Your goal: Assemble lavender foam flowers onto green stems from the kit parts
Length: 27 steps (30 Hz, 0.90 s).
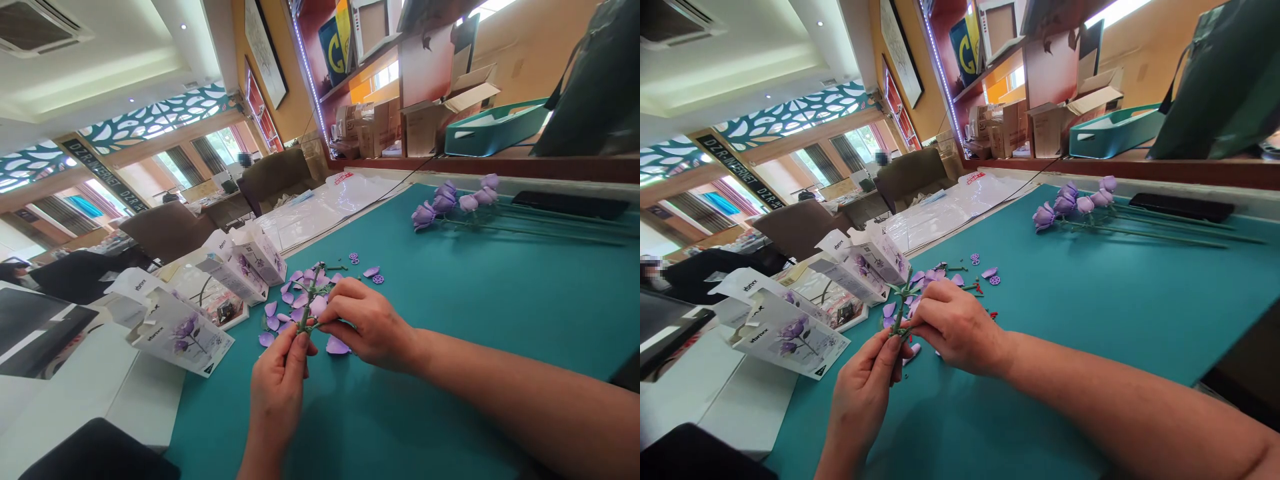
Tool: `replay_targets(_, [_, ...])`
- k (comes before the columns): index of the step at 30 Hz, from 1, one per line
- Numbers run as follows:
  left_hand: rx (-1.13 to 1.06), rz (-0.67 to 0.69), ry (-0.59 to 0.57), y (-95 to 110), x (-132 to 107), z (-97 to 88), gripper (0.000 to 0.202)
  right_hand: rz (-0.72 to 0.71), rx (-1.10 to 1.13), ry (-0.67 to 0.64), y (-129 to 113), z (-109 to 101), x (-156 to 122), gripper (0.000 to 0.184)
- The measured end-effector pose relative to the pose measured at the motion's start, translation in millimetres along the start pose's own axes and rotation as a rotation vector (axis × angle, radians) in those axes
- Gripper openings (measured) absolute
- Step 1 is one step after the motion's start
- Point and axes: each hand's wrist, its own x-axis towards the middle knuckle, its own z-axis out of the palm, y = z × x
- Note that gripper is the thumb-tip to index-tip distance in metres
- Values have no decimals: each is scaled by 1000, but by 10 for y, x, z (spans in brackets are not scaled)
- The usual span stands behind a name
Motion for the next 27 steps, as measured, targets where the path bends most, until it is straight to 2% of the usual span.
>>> replay_targets(13, [36,53,44,-33,-12,46,32,-18,-110,10,-12,-8,0,20])
replay_targets(27, [9,12,14,-48,-13,49,35,-59,-196,13,-23,3,6,23])
